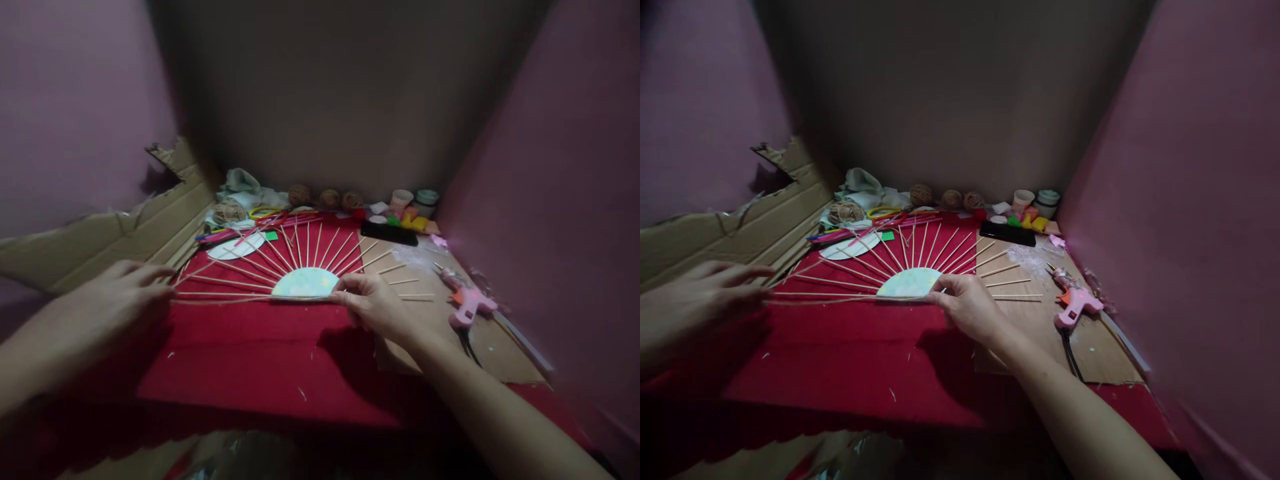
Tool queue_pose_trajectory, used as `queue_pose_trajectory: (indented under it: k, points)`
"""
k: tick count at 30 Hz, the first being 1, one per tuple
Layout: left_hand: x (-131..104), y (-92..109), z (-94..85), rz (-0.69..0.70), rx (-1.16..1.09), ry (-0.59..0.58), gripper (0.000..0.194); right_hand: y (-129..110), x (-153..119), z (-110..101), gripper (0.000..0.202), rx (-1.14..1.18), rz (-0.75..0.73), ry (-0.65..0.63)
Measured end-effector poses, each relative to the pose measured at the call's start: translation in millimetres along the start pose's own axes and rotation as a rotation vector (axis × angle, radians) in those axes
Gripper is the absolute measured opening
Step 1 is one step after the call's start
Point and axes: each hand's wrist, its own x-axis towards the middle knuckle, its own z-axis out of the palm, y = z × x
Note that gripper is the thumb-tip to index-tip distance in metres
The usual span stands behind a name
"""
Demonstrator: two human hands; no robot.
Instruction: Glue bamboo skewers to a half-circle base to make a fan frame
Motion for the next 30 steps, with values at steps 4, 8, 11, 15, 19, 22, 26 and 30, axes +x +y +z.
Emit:
queue_pose_trajectory:
  k: [4, 8, 11, 15, 19, 22, 26, 30]
  points:
    - [26, 52, 11.9, 0.123, -0.008, -0.107, 0.029, 14, 2, 6, 0.018, -0.115, -0.08, 0.049]
    - [65, 125, 32.0, 0.091, -0.535, -0.323, 0.026, 22, 0, 7, 0.012, -0.133, -0.124, 0.061]
    - [88, 158, 55.3, -0.011, -0.839, -0.428, 0.021, 27, -2, 6, 0.01, -0.079, -0.166, 0.066]
    - [102, 170, 77.9, -0.181, -1.032, -0.489, 0.015, 31, -3, 5, 0.008, 0.032, -0.208, 0.14]
    - [102, 167, 77.2, -0.196, -1.146, -0.416, 0.016, 28, -2, 3, 0.011, 0.233, -0.124, 0.187]
    - [100, 167, 70.1, -0.254, -1.127, -0.357, 0.017, 25, -1, 3, 0.014, 0.319, -0.097, 0.244]
    - [99, 167, 65.9, -0.307, -1.102, -0.346, 0.018, 27, -2, 6, 0.018, 0.276, -0.115, 0.249]
    - [98, 167, 70.0, -0.255, -1.102, -0.352, 0.017, 32, -2, 10, 0.011, 0.094, -0.22, 0.267]
